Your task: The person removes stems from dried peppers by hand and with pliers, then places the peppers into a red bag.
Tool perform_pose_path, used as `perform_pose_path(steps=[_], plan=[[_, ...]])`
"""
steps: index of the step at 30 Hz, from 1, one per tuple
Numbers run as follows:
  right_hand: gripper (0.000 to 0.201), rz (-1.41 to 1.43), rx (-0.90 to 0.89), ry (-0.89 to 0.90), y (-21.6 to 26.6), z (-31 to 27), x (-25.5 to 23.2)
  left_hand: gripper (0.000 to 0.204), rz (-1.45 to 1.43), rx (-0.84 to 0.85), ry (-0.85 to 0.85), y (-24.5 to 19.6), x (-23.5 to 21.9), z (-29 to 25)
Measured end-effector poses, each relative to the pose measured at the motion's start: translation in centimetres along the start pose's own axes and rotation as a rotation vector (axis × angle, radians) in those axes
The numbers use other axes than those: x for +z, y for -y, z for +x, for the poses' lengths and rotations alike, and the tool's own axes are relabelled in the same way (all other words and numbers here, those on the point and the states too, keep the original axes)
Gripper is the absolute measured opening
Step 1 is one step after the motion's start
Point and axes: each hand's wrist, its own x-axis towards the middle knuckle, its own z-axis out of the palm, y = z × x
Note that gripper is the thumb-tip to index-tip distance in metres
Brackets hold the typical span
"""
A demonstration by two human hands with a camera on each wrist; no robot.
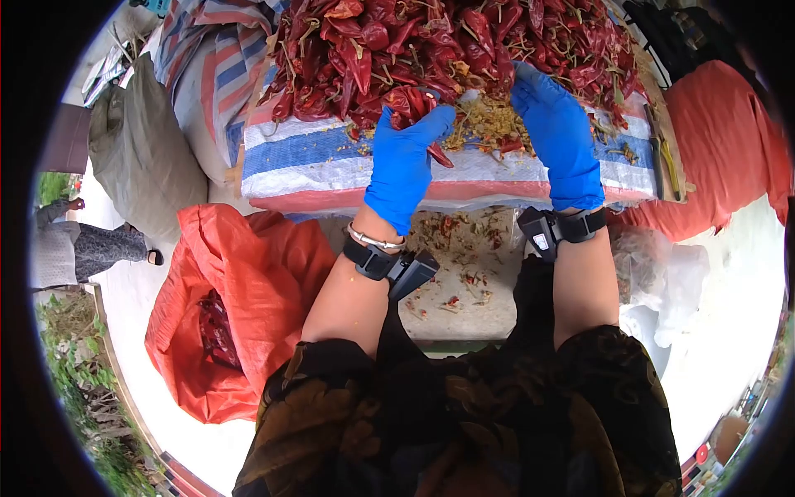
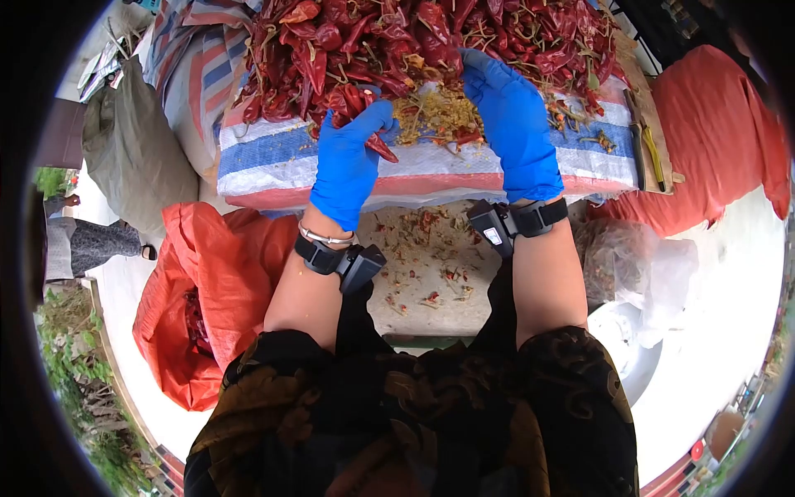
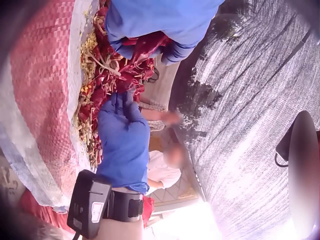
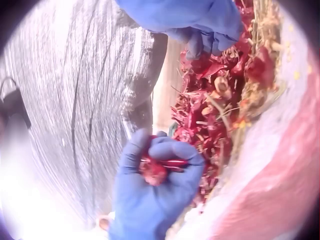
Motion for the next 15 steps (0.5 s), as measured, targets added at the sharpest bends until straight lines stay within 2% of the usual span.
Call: perform_pose_path(steps=[2, 6, 10, 12, 13, 14, 15], plan=[[0.03, 0.537, 0.173, 0.142, 0.0, -0.2, -0.3, 0.027, 0.041, 0.061, -0.121, -0.1, 0.6, -0.1], [0.032, 0.66, 0.313, 0.295, -0.3, -1.0, -0.1, 0.03, 0.263, 0.117, -0.077, -0.7, 1.2, -0.4], [0.032, 0.481, 0.435, 0.339, -0.3, -2.6, 2.2, 0.03, 0.268, 0.211, -0.01, -0.2, 1.6, -0.5], [0.031, 0.235, 0.413, 0.326, 0.5, -3.5, 3.0, 0.028, 0.303, 0.1, -0.012, 0.0, 1.4, -0.6], [0.03, -0.004, 0.38, 0.271, 0.7, -3.4, 3.0, 0.028, 0.302, 0.098, -0.009, 0.2, 1.3, -0.4], [0.03, -0.005, 0.381, 0.269, 1.0, -3.4, 3.1, 0.032, 0.28, 0.123, -0.041, 0.5, 1.1, -0.1], [0.029, -0.11, 0.289, 0.226, 1.3, -3.5, 3.3, 0.036, 0.259, 0.148, -0.073, 0.6, 1.0, 0.2]])
